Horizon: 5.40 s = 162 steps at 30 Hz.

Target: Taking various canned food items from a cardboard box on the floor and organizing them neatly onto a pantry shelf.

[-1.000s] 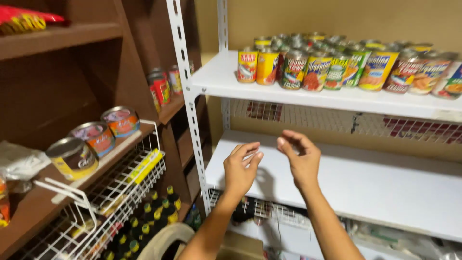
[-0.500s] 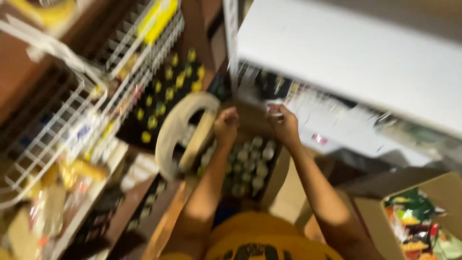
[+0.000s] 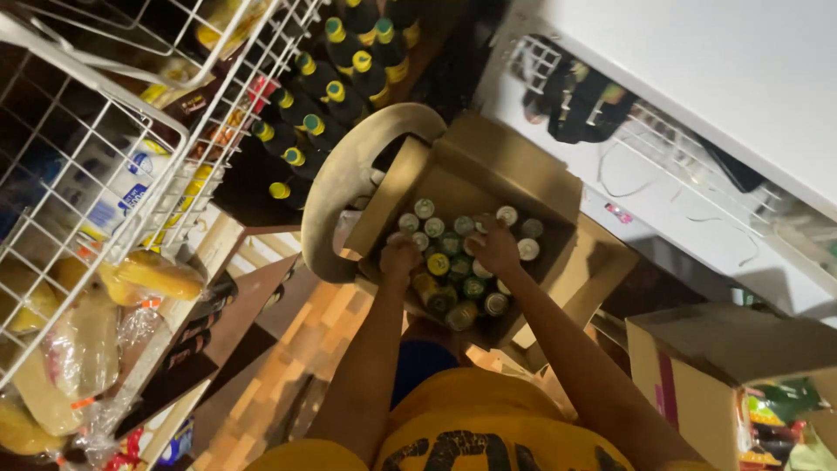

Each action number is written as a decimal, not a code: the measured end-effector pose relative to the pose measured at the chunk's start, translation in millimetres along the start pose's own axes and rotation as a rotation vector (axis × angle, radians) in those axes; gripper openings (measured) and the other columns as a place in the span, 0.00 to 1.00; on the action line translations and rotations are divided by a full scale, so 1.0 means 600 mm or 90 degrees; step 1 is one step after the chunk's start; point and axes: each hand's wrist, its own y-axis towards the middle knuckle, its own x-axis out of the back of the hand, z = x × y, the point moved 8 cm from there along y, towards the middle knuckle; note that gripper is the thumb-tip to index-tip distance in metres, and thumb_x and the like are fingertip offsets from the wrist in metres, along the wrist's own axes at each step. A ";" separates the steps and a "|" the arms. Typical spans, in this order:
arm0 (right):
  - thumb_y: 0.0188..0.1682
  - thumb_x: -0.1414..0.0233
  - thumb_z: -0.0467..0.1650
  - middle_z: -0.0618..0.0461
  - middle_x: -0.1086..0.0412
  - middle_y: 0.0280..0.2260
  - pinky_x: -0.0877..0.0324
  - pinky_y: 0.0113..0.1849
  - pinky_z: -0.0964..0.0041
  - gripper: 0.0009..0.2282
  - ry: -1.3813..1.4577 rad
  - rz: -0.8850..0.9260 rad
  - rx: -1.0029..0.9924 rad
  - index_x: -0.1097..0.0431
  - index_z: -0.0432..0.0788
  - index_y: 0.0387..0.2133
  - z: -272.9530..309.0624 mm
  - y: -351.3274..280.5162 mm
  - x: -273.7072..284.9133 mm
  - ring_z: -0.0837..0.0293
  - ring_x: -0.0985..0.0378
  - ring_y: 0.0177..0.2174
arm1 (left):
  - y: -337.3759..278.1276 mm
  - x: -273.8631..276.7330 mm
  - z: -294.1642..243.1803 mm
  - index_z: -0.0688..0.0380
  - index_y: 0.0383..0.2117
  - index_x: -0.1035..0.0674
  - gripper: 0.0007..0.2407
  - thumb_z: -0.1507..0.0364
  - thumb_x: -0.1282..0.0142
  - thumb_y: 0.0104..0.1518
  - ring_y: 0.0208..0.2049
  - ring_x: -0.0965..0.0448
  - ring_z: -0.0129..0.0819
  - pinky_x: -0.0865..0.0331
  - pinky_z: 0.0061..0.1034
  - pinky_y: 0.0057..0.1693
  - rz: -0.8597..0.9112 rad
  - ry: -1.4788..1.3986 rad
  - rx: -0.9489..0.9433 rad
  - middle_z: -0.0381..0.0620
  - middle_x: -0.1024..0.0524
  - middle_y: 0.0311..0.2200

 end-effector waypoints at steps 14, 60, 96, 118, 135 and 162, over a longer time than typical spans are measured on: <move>0.41 0.42 0.34 0.34 0.36 0.54 0.28 0.44 0.43 0.30 -0.186 0.121 0.037 0.42 0.47 0.59 -0.031 0.199 -0.229 0.34 0.25 0.46 | 0.042 -0.076 -0.016 0.56 0.55 0.28 0.19 0.71 0.47 0.56 0.43 0.27 0.53 0.33 0.40 0.48 0.066 0.280 -0.024 0.56 0.25 0.43; 0.51 0.42 0.29 0.54 0.20 0.37 0.25 0.41 0.69 0.15 0.383 -0.053 0.209 0.25 0.37 0.51 0.189 -0.203 0.381 0.64 0.21 0.38 | -0.453 -0.298 -0.511 0.54 0.47 0.18 0.24 0.57 0.27 0.44 0.40 0.16 0.36 0.24 0.31 0.47 0.234 0.465 -0.375 0.48 0.15 0.40; 0.47 0.39 0.36 0.50 0.23 0.24 0.34 0.23 0.67 0.18 0.100 -0.580 0.298 0.24 0.45 0.50 0.534 -0.504 1.093 0.64 0.29 0.20 | -0.911 -0.730 -1.116 0.58 0.46 0.17 0.15 0.74 0.31 0.51 0.34 0.18 0.33 0.27 0.28 0.45 0.418 0.405 -0.866 0.49 0.16 0.33; 0.43 0.36 0.38 0.51 0.19 0.34 0.25 0.38 0.61 0.18 -0.070 -0.757 0.367 0.21 0.47 0.46 0.576 -0.447 1.158 0.59 0.16 0.34 | -0.836 -0.787 -1.165 0.58 0.44 0.18 0.14 0.71 0.33 0.51 0.28 0.17 0.41 0.25 0.32 0.41 0.381 0.236 -0.970 0.50 0.17 0.26; 0.41 0.33 0.43 0.55 0.20 0.30 0.28 0.30 0.54 0.18 -0.126 -0.958 0.272 0.26 0.51 0.39 0.568 -0.471 1.122 0.52 0.18 0.26 | -0.804 -0.803 -1.165 0.54 0.46 0.18 0.16 0.66 0.35 0.51 0.43 0.18 0.37 0.43 0.38 0.53 0.197 0.262 -0.951 0.45 0.16 0.37; 0.36 0.30 0.42 0.53 0.26 0.17 0.34 0.24 0.66 0.15 -0.079 -0.827 0.276 0.20 0.44 0.23 0.529 -0.414 1.214 0.62 0.27 0.19 | -0.804 -0.854 -1.178 0.59 0.41 0.19 0.15 0.68 0.33 0.50 0.40 0.15 0.39 0.25 0.33 0.48 0.255 0.171 -1.034 0.47 0.15 0.37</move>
